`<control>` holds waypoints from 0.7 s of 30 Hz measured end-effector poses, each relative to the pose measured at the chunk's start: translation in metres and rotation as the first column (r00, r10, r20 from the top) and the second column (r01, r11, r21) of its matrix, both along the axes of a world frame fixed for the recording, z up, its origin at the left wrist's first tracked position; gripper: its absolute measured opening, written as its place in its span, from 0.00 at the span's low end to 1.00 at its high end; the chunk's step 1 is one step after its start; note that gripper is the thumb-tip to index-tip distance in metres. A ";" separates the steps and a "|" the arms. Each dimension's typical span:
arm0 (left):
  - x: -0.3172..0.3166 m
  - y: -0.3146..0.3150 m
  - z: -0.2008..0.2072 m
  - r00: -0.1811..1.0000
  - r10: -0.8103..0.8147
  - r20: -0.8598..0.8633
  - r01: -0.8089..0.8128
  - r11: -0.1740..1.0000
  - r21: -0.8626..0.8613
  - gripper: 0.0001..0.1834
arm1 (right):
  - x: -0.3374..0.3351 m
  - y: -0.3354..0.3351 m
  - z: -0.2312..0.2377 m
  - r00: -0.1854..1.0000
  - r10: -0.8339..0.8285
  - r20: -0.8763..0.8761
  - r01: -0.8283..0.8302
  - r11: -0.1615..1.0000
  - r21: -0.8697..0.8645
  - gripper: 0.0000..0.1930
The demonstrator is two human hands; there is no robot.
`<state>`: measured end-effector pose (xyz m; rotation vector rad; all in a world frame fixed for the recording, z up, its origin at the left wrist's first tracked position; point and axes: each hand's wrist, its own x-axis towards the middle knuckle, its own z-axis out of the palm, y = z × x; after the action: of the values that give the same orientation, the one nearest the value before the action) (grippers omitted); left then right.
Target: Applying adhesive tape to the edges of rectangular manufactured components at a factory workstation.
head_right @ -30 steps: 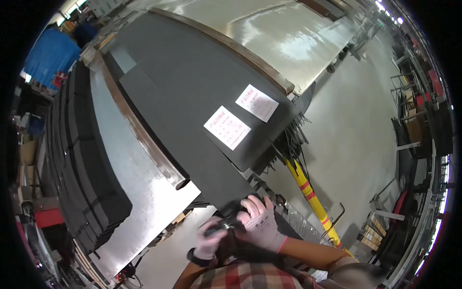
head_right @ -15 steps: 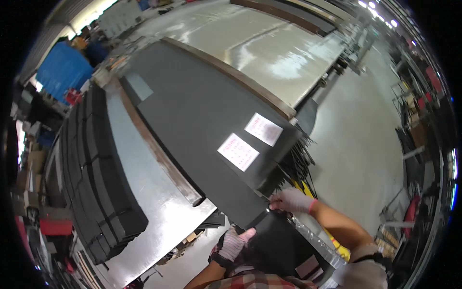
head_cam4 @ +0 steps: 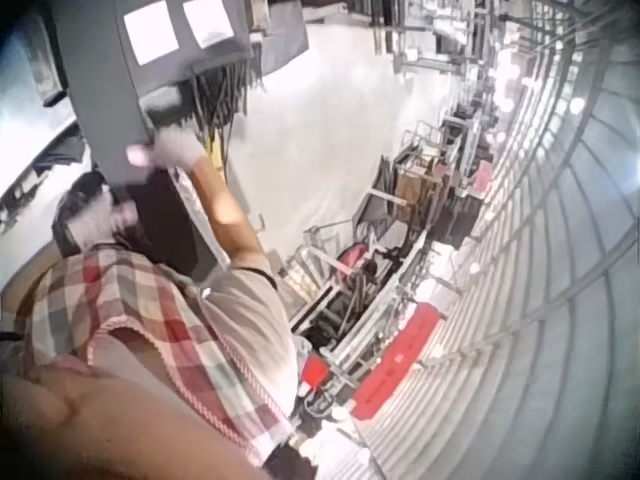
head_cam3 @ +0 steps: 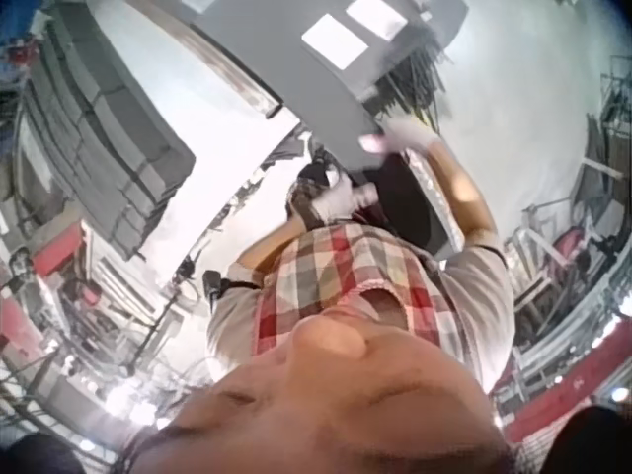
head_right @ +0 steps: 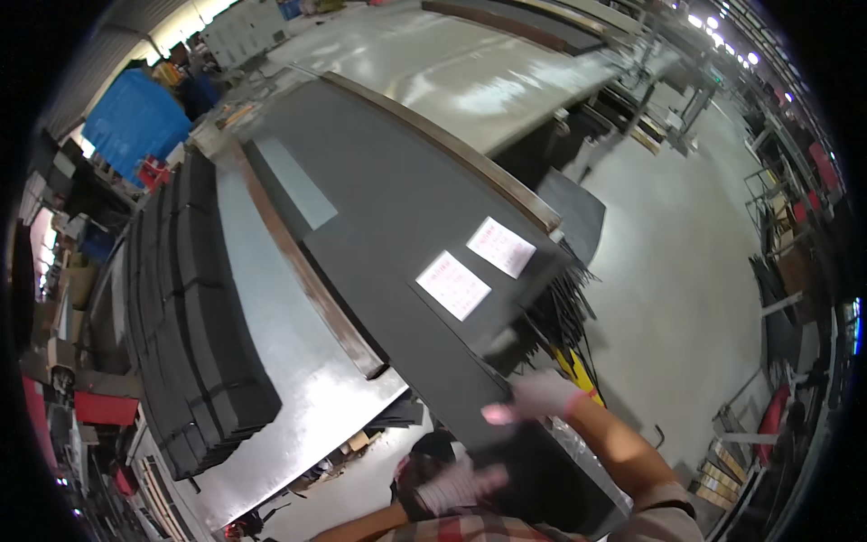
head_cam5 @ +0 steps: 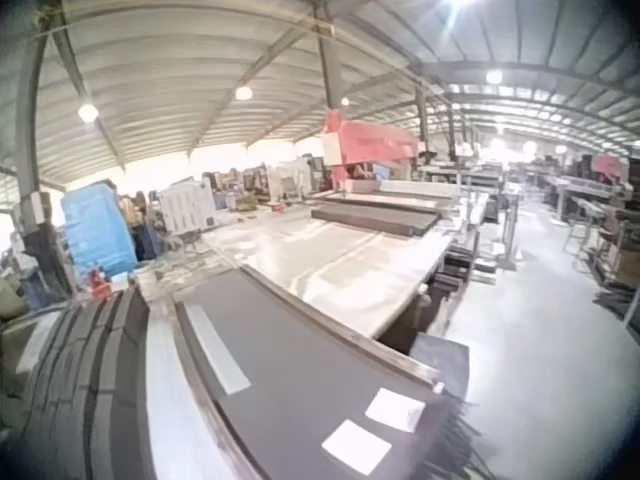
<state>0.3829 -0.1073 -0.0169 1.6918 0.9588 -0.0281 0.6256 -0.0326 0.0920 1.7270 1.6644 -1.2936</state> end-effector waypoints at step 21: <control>-0.046 0.070 0.003 0.945 0.252 0.206 -0.181 0.933 -0.311 0.08 | 0.079 -0.004 -0.034 0.952 -0.104 -0.287 0.156 0.974 0.164 0.12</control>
<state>0.3372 -0.0378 -0.0135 1.2794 0.9040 0.1771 0.7045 -0.0365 0.0578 1.8595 1.9056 -1.5456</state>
